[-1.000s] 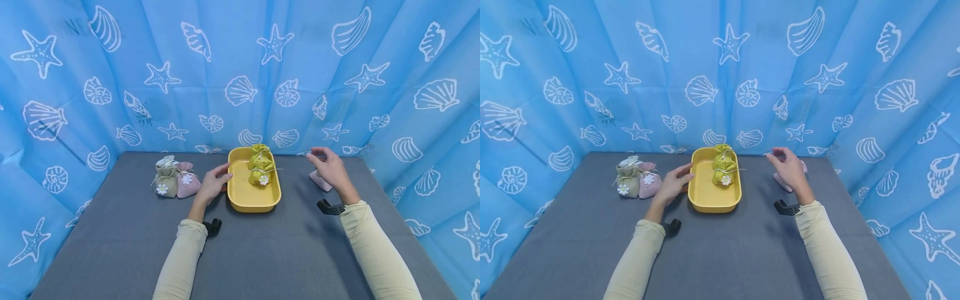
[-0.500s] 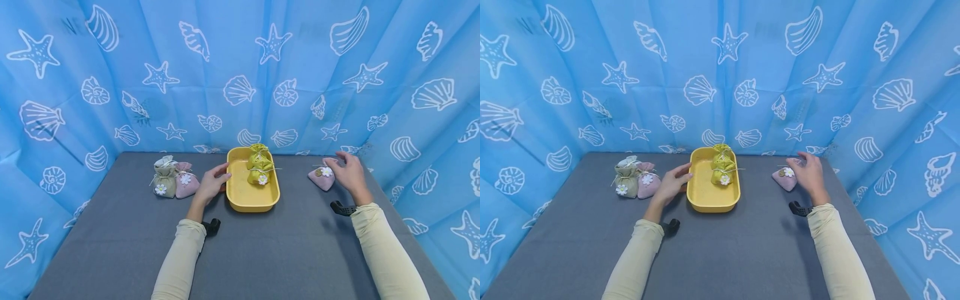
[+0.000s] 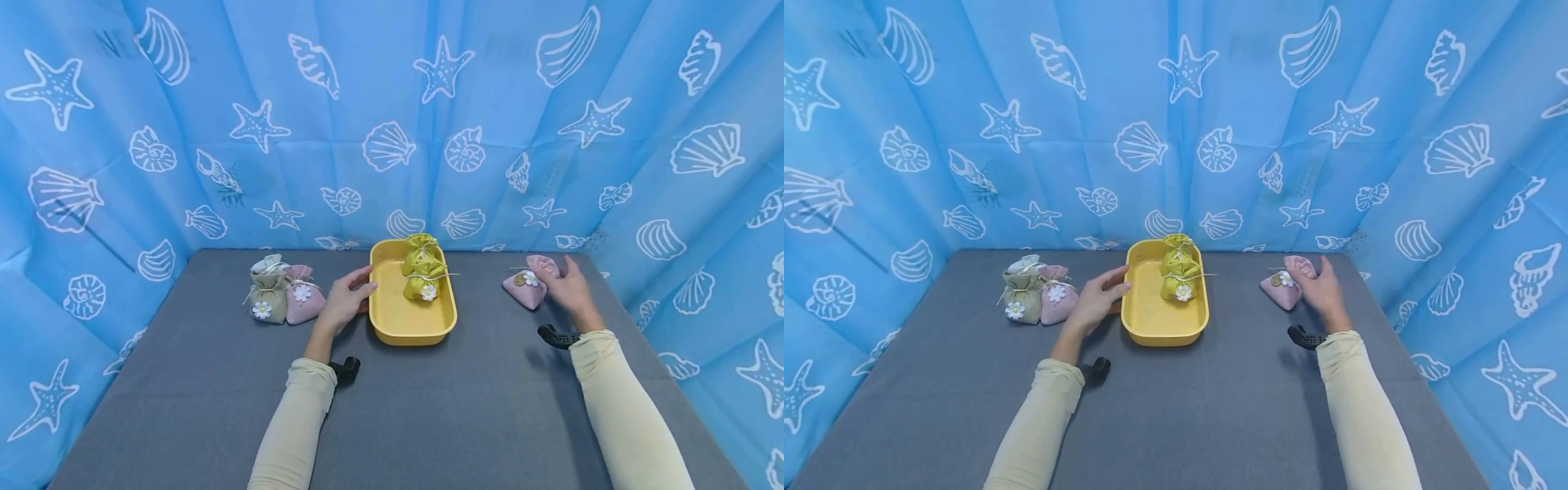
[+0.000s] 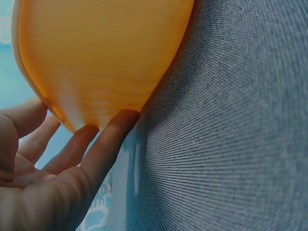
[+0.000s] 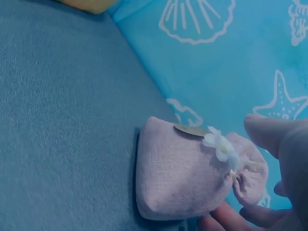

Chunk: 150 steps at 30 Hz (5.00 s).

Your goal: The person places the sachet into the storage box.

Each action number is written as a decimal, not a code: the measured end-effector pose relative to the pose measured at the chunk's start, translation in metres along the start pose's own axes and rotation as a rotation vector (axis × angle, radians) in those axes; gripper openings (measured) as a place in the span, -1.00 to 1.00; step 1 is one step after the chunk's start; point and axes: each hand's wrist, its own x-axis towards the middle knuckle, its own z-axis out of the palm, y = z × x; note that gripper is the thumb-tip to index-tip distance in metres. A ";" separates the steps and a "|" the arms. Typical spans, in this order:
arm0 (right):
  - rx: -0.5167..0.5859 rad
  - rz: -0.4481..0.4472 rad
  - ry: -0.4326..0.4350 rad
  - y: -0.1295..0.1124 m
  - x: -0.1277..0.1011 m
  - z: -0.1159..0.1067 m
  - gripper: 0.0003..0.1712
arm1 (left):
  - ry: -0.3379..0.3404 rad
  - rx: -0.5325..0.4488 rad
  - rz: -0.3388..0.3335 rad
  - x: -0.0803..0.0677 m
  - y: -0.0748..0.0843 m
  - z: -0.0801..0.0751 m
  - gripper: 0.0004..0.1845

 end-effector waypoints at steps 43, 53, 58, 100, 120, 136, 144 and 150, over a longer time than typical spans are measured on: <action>-0.154 -0.233 0.151 -0.051 -0.024 0.013 -0.46 | -0.002 -0.010 -0.018 0.002 0.000 -0.001 -0.43; -0.153 -0.324 0.146 -0.094 -0.046 0.014 -0.52 | -0.001 -0.009 -0.012 0.002 -0.001 0.000 -0.43; -0.148 -0.401 0.144 -0.112 -0.056 0.018 -0.59 | -0.003 -0.017 0.000 0.001 0.000 0.000 -0.43; -0.155 -0.588 -0.161 -0.118 -0.070 0.108 -0.77 | -0.001 -0.013 -0.019 0.003 0.000 -0.001 -0.42; -0.215 -0.533 -0.327 -0.108 -0.064 0.126 -0.87 | 0.007 -0.003 -0.030 0.001 0.002 0.000 -0.44; -0.050 -0.505 -0.208 -0.099 -0.075 0.110 -0.56 | 0.078 0.138 0.069 -0.007 0.016 0.000 -0.44; 0.012 -0.470 -0.223 -0.077 -0.072 0.107 -0.53 | 0.164 0.222 0.179 -0.019 0.030 -0.013 -0.50; 0.043 -0.475 -0.258 -0.066 -0.066 0.112 -0.60 | 0.230 0.227 0.267 -0.028 0.041 -0.025 -0.55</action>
